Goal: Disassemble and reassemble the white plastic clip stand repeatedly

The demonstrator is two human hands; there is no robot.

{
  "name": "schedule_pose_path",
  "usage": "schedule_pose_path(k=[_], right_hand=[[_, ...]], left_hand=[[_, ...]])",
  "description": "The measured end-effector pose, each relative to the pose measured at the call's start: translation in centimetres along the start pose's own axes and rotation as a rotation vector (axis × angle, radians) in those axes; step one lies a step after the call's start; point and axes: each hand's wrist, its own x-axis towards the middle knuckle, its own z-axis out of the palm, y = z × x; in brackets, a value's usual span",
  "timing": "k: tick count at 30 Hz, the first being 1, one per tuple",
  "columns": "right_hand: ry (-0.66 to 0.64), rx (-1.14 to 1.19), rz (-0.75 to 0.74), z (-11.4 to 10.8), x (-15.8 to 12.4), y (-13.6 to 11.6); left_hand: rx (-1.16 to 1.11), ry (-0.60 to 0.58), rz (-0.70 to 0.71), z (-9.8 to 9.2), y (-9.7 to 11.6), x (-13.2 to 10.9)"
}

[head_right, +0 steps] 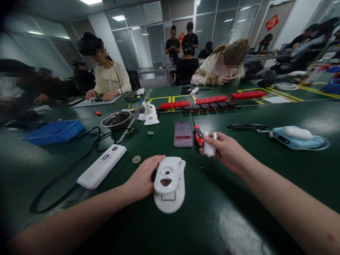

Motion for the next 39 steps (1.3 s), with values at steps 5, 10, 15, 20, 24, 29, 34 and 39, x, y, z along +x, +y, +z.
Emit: schedule_pose_path(k=[5, 10, 15, 20, 24, 29, 34, 39], right_hand=[[-0.182, 0.292, -0.067, 4.5, -1.7, -2.0], [-0.332, 0.134, -0.07, 8.2, -2.1, -1.0], [-0.307, -0.064, -0.1, 8.9, -1.8, 0.1], [-0.314, -0.158, -0.122, 8.7, -1.1, 0.6], [-0.375, -0.336, -0.303, 8.7, -1.3, 0.9], [-0.406, -0.333, -0.485, 8.6, -2.0, 2.1], [-0.476, -0.41, -0.631, 7.1, -1.7, 0.8], [-0.141, -0.573, -1.021, 7.0, -2.3, -2.0]], left_hand=[[0.023, 0.05, 0.04, 0.3, -0.2, 0.3], [-0.011, 0.075, 0.102, 0.4, -0.1, 0.4], [-0.05, 0.077, 0.079, 0.4, 0.0, 0.5], [-0.047, 0.064, 0.062, 0.2, 0.1, 0.4], [-0.057, 0.07, 0.053, 0.2, 0.0, 0.3], [-0.028, 0.078, 0.087, 0.6, -0.2, 0.3], [0.15, 0.059, 0.14, -0.2, -0.3, 0.2], [0.451, 0.04, 0.203, -2.9, -1.9, 0.6]])
